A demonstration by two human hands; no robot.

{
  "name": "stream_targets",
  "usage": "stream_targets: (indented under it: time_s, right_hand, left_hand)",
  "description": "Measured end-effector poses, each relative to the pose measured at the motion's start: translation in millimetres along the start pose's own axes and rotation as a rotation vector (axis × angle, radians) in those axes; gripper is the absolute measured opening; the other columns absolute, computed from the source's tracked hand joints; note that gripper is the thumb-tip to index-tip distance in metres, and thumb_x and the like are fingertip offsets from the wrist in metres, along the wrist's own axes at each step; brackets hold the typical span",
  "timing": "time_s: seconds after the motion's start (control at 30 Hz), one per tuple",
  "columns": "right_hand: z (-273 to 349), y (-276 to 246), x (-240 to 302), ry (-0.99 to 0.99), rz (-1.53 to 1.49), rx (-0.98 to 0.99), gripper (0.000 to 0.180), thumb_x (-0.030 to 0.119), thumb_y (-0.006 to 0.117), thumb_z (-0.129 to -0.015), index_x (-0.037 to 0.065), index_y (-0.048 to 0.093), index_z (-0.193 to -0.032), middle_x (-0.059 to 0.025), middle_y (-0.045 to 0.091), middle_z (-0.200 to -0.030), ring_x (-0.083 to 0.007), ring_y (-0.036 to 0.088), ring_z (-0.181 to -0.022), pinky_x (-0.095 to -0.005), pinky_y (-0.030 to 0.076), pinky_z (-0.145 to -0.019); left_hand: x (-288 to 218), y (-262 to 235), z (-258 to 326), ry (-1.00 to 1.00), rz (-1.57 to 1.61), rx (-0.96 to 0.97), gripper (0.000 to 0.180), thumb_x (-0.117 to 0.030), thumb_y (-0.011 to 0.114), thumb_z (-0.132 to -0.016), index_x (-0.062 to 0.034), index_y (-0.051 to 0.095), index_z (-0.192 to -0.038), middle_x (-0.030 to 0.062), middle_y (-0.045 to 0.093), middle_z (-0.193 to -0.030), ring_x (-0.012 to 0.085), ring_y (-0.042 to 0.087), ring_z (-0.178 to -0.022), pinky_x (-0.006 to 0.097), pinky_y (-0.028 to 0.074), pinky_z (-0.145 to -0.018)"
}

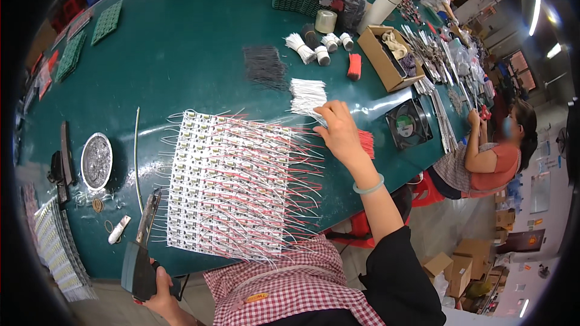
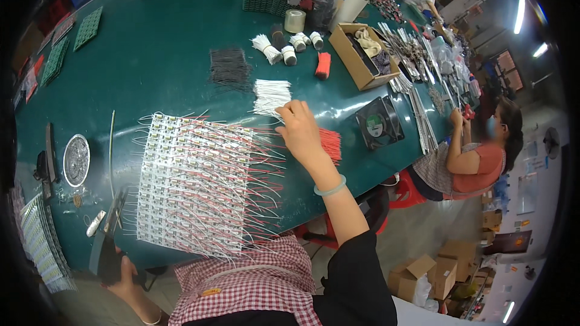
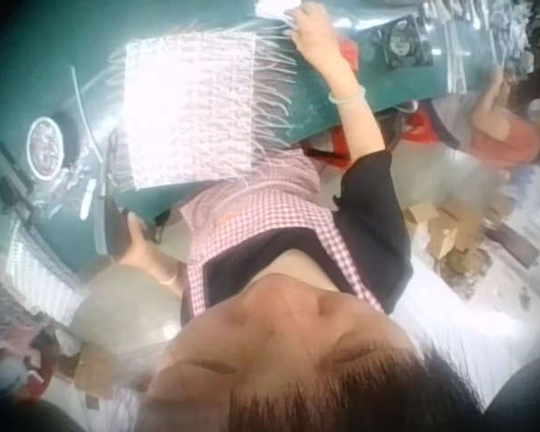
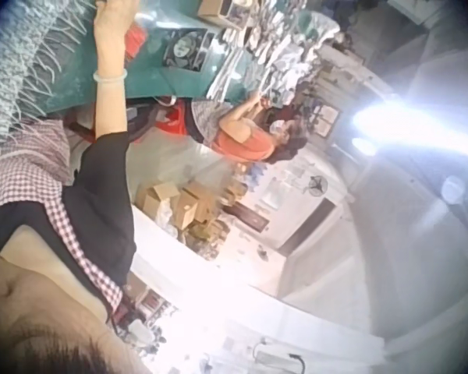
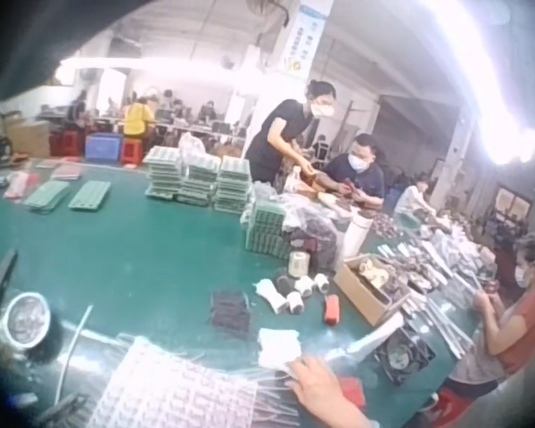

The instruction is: The person uses a soldering iron to attach small wires to a grid of LED modules on a green workbench. They repeatedly pick up individual wires, position them on the circuit board, and apply heat to secure them. The workspace is cluttered with tools and materials, and other workers are visible in the background.

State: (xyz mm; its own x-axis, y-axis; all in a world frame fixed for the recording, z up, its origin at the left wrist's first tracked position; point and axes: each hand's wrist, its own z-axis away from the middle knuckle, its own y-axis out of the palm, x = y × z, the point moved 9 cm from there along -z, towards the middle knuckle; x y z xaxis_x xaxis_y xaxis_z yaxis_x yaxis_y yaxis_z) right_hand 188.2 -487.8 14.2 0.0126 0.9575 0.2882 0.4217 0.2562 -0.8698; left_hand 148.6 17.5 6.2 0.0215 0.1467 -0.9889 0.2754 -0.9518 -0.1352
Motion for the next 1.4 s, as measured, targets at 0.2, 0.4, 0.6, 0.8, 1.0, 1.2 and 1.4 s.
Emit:
stream_targets:
  time_s: [0.2,0.4,0.6,0.8,1.0,1.2,1.4]
  right_hand:
    - [-22.4,15.7,-6.4,-0.056,0.037,-0.047,0.047,0.002,0.079,-0.068,0.001,0.064,-0.112,-0.0101,0.059,-0.106,-0.0302,0.055,-0.1,-0.0396,0.047,-0.084]
    - [-25.9,26.1,-16.5,-0.102,0.043,-0.09,0.026,0.005,0.077,-0.069,0.004,0.07,-0.094,-0.0059,0.062,-0.094,-0.0267,0.058,-0.092,-0.0378,0.047,-0.076]
    - [-19.1,28.5,-9.7,-0.19,0.085,-0.185,0.008,0.009,0.067,-0.074,0.007,0.066,-0.082,-0.0043,0.062,-0.086,-0.0242,0.059,-0.084,-0.037,0.046,-0.068]
    - [-17.2,29.1,-3.7,-0.232,0.137,-0.141,0.014,0.005,0.06,-0.075,0.004,0.065,-0.088,-0.007,0.06,-0.088,-0.0252,0.057,-0.088,-0.0359,0.046,-0.07]
    - [-16.8,32.2,-3.9,-0.211,0.112,-0.154,0.016,0.001,0.06,-0.074,0.003,0.065,-0.09,-0.0082,0.059,-0.088,-0.0264,0.057,-0.086,-0.0366,0.048,-0.071]
    - [-19.9,30.7,-4.4,-0.196,0.083,-0.147,0.014,-0.002,0.059,-0.075,0.002,0.064,-0.088,-0.0095,0.057,-0.086,-0.0277,0.057,-0.085,-0.0371,0.049,-0.07]
    - [-20.6,29.5,-8.6,-0.163,0.063,-0.137,0.014,-0.003,0.059,-0.076,0.003,0.061,-0.088,-0.0099,0.057,-0.087,-0.0291,0.056,-0.086,-0.0377,0.049,-0.07]
  left_hand:
    - [16.5,-11.3,-0.1,-0.073,-0.061,-0.062,0.037,0.008,0.068,-0.08,0.0096,0.059,-0.116,0.0149,0.066,-0.097,0.0098,0.051,-0.055,0.023,0.04,-0.046]
    - [16.2,-1.7,-4.9,-0.076,-0.105,-0.033,0.036,0.007,0.067,-0.08,0.0089,0.06,-0.115,0.0127,0.065,-0.093,0.0087,0.05,-0.054,0.022,0.038,-0.046]
    - [27.9,0.6,-15.8,-0.026,-0.111,-0.005,0.031,0.002,0.068,-0.081,0.0071,0.061,-0.11,0.0078,0.061,-0.079,0.0073,0.047,-0.052,0.022,0.035,-0.045]
    - [37.7,4.3,-22.4,-0.032,-0.098,0.062,0.03,0.002,0.069,-0.08,0.0067,0.061,-0.109,0.0073,0.06,-0.076,0.0083,0.048,-0.05,0.022,0.036,-0.044]
    - [26.6,11.1,-23.1,-0.029,-0.048,0.053,0.028,0.003,0.068,-0.08,0.0063,0.061,-0.107,0.0071,0.06,-0.075,0.0083,0.048,-0.051,0.022,0.036,-0.044]
    - [11.2,13.1,-20.8,0.005,-0.064,0.009,0.027,0.004,0.067,-0.08,0.0059,0.062,-0.107,0.0067,0.06,-0.076,0.0088,0.048,-0.051,0.022,0.036,-0.044]
    - [-4.4,21.6,-21.3,-0.087,-0.117,0.016,0.028,0.006,0.076,-0.077,0.0049,0.071,-0.104,0.0024,0.062,-0.067,0.0086,0.048,-0.048,0.023,0.037,-0.043]
